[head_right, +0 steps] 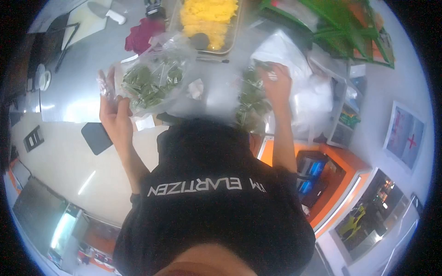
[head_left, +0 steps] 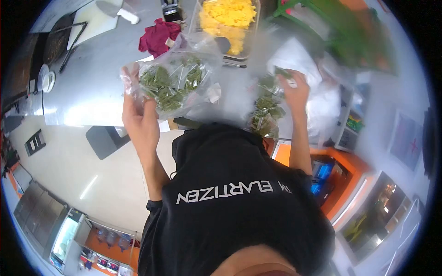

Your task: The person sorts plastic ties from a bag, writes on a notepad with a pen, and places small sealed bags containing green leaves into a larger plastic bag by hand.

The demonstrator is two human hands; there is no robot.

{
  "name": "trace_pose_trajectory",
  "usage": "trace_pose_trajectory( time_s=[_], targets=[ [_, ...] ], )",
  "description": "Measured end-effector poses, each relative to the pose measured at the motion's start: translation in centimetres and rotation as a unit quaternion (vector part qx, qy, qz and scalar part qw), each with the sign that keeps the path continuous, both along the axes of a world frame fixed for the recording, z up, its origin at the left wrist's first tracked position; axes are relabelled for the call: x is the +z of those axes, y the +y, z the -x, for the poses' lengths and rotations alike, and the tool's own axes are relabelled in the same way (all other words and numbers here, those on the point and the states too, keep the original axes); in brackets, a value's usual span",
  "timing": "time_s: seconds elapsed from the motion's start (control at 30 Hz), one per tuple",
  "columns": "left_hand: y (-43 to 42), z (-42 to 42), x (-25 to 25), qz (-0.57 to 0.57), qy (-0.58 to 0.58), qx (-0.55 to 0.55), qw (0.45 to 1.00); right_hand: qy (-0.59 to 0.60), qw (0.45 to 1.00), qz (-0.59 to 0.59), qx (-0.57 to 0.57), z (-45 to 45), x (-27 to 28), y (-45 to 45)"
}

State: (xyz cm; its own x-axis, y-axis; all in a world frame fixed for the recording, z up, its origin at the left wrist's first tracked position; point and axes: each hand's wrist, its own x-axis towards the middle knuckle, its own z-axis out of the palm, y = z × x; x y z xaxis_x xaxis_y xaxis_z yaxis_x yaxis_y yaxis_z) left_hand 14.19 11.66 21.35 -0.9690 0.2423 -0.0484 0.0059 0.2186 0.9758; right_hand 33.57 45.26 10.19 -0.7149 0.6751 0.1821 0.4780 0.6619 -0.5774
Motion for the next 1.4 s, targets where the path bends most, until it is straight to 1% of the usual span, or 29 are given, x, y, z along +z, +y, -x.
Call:
trace_pose_trajectory(
  time_s=[0.07, 0.1, 0.2, 0.3, 0.4, 0.5, 0.6, 0.7, 0.8, 0.87, 0.9, 1.0, 1.07, 1.13, 1.17, 1.2, 1.23, 1.27, 1.3, 1.33, 1.37, 1.4],
  targets=[
    [-0.1, 0.0, -0.1, -0.003, 0.002, 0.001, 1.000, -0.056, 0.986, 0.085, 0.132, -0.1, -1.5, 0.4],
    [-0.1, 0.0, 0.0, 0.007, 0.004, 0.001, 1.000, -0.084, 0.968, 0.128, 0.199, -0.2, -2.6, 0.6],
    [0.0, -0.1, 0.3, 0.033, 0.009, 0.007, 0.999, -0.217, 0.943, -0.033, 0.250, -0.5, -5.5, 0.5],
    [-0.3, -0.2, 0.4, 0.027, 0.004, 0.007, 1.000, -0.217, 0.954, -0.036, 0.204, -0.4, -6.4, 0.5],
    [-0.6, 0.0, -0.3, 0.015, 0.018, 0.005, 1.000, -0.280, 0.939, -0.009, 0.201, -0.2, -6.2, 0.9],
    [-0.6, -0.1, 0.1, 0.009, 0.004, -0.005, 1.000, -0.234, 0.935, 0.057, 0.260, -1.0, -6.2, 3.0],
    [-0.7, -0.1, -0.3, 0.007, 0.021, -0.003, 1.000, -0.205, 0.917, 0.103, 0.325, -1.5, -5.2, 5.2],
    [-0.5, -0.2, 0.1, 0.000, 0.007, 0.004, 1.000, -0.228, 0.910, 0.076, 0.337, -2.0, -5.2, 6.1],
    [-0.9, -0.1, 0.0, 0.004, 0.003, -0.014, 1.000, -0.176, 0.927, 0.024, 0.331, -2.0, -5.9, 6.3],
    [-0.9, 0.0, -0.1, -0.001, -0.007, -0.020, 1.000, -0.157, 0.943, 0.006, 0.293, -3.2, -7.8, 6.7],
    [-1.0, 0.1, -0.1, -0.004, -0.013, -0.022, 1.000, -0.148, 0.950, -0.002, 0.274, -3.4, -7.9, 6.7],
    [-0.5, 0.0, 0.0, -0.010, -0.023, -0.002, 1.000, -0.092, 0.953, -0.064, 0.281, -3.5, -7.0, 6.9],
    [-0.6, 0.0, 0.0, -0.017, -0.022, -0.003, 1.000, 0.038, 0.978, -0.063, 0.193, -1.3, -3.1, 4.8],
    [-0.7, 0.1, 0.3, 0.000, -0.017, -0.009, 1.000, 0.184, 0.977, 0.019, 0.104, 1.9, 1.4, 1.7],
    [-0.7, 0.2, 0.5, 0.004, -0.016, -0.006, 1.000, 0.274, 0.951, 0.138, 0.046, 3.5, 4.0, -0.7],
    [-0.6, 0.3, 0.6, 0.006, -0.016, -0.006, 1.000, 0.357, 0.900, 0.249, -0.016, 4.9, 6.3, -3.4],
    [-0.3, 0.2, 0.7, 0.007, -0.017, -0.010, 1.000, 0.356, 0.911, 0.209, -0.016, 6.2, 8.0, -5.7],
    [-0.5, 0.2, 0.4, 0.031, -0.017, -0.011, 0.999, 0.354, 0.920, 0.166, -0.020, 7.1, 9.1, -8.1],
    [-1.2, 0.2, 0.0, 0.044, -0.014, -0.004, 0.999, 0.316, 0.935, 0.156, 0.048, 7.6, 9.4, -10.3],
    [-1.8, 0.2, -0.5, 0.053, -0.012, -0.003, 0.999, 0.382, 0.893, 0.162, 0.176, 9.5, 8.1, -11.8],
    [-1.7, 0.1, -0.9, 0.056, -0.012, -0.011, 0.998, 0.331, 0.881, 0.156, 0.298, 11.3, 8.6, -12.9],
    [-0.9, -0.1, -0.5, 0.029, 0.013, 0.001, 1.000, 0.246, 0.887, 0.215, 0.327, 13.0, 7.1, -15.0]
  ],
)
